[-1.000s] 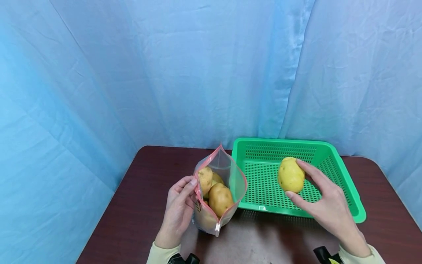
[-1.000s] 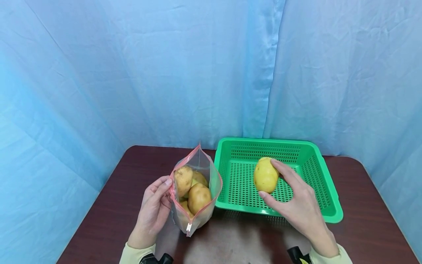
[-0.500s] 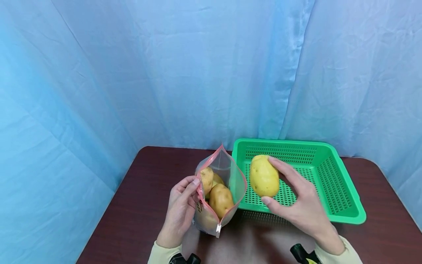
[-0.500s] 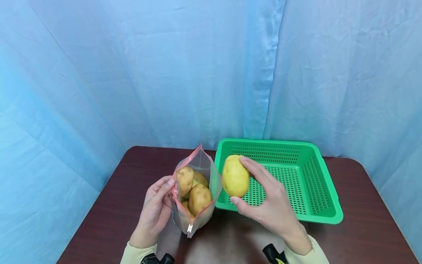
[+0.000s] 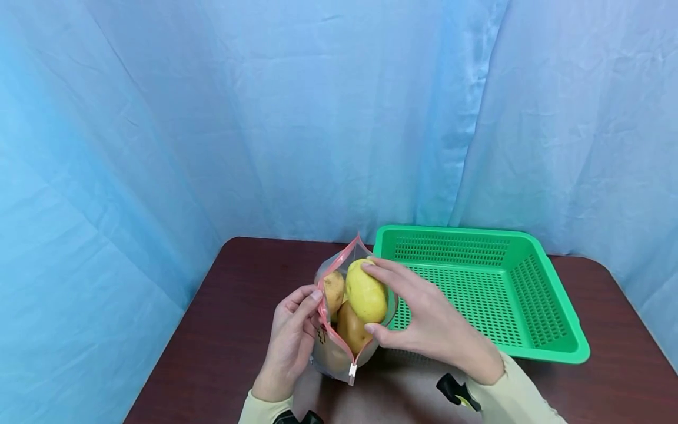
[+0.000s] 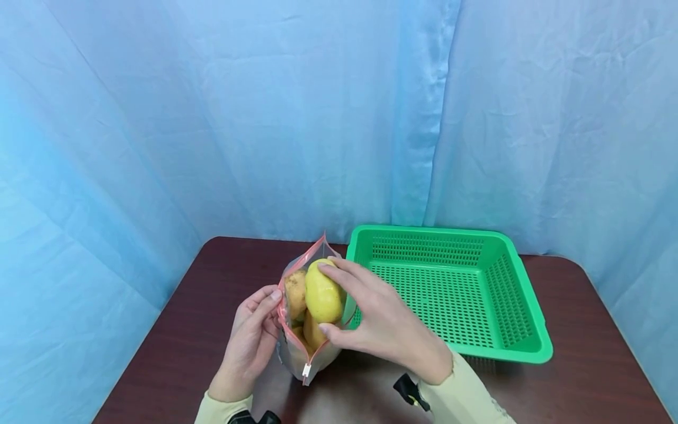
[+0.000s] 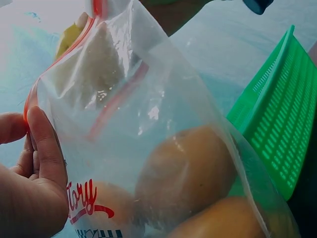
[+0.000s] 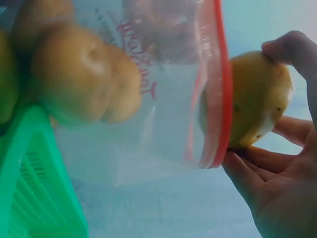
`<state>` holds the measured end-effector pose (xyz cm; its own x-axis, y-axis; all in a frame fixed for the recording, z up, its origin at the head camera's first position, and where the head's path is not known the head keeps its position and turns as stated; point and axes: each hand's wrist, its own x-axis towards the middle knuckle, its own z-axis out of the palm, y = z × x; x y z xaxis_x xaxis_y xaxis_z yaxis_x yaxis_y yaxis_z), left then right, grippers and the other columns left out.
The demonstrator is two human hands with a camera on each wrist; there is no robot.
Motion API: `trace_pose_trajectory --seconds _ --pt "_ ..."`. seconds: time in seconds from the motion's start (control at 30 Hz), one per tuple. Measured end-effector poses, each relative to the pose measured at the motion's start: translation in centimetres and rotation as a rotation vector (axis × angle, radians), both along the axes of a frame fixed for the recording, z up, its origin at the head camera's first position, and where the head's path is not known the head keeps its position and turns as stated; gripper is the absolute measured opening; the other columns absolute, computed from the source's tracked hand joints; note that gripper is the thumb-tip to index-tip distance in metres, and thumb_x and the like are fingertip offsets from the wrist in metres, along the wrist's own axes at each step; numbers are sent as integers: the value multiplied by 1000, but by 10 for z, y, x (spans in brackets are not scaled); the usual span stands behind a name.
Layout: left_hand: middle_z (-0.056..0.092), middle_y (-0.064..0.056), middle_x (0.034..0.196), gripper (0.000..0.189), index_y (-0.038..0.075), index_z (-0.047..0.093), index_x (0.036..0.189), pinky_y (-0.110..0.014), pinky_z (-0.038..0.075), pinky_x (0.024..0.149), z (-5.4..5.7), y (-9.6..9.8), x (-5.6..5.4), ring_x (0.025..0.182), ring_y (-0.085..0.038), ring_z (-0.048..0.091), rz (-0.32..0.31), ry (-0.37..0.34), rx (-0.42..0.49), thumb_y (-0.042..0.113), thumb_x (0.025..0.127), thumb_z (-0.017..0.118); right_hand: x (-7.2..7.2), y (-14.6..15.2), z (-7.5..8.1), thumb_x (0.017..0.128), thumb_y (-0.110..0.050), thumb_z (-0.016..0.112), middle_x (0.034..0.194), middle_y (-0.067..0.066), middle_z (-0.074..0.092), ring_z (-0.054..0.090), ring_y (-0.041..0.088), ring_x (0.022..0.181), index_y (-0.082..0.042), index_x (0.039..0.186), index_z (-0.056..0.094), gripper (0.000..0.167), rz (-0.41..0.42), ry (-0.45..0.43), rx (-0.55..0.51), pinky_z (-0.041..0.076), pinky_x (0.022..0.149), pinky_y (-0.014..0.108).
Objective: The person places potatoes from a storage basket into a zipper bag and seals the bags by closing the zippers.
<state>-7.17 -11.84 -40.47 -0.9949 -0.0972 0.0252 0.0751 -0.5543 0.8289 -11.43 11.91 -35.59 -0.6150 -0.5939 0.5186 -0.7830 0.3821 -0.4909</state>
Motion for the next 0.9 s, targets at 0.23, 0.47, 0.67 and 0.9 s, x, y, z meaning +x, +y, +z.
trace_pose_trajectory --seconds 0.23,0.47,0.67,0.9 --pt "66 3 83 16 10 71 97 -16 54 66 0 2 -1 70 -4 62 12 -21 -18 1 101 59 -8 -9 1 81 -39 83 151 14 53 57 32 132 -14 149 55 78 -14 88 125 54 99 51" --pt "66 3 84 16 10 71 98 -16 54 66 0 3 -1 71 -4 62 10 -25 -9 1 101 59 -11 -17 5 82 -34 84 149 19 54 59 34 130 -9 145 57 74 -15 185 261 55 97 48" --pt "67 3 84 15 10 71 98 -16 53 66 0 3 -2 72 -3 62 4 -9 13 1 101 59 -17 -18 0 82 -20 88 148 24 54 51 38 138 1 137 61 65 -25 350 251 47 108 49" --pt "66 4 82 18 10 71 95 -15 51 64 1 1 1 69 -3 61 14 -9 29 -1 100 58 -14 1 -15 87 -19 81 149 17 55 54 37 136 1 137 62 57 -123 241 77 49 104 56"
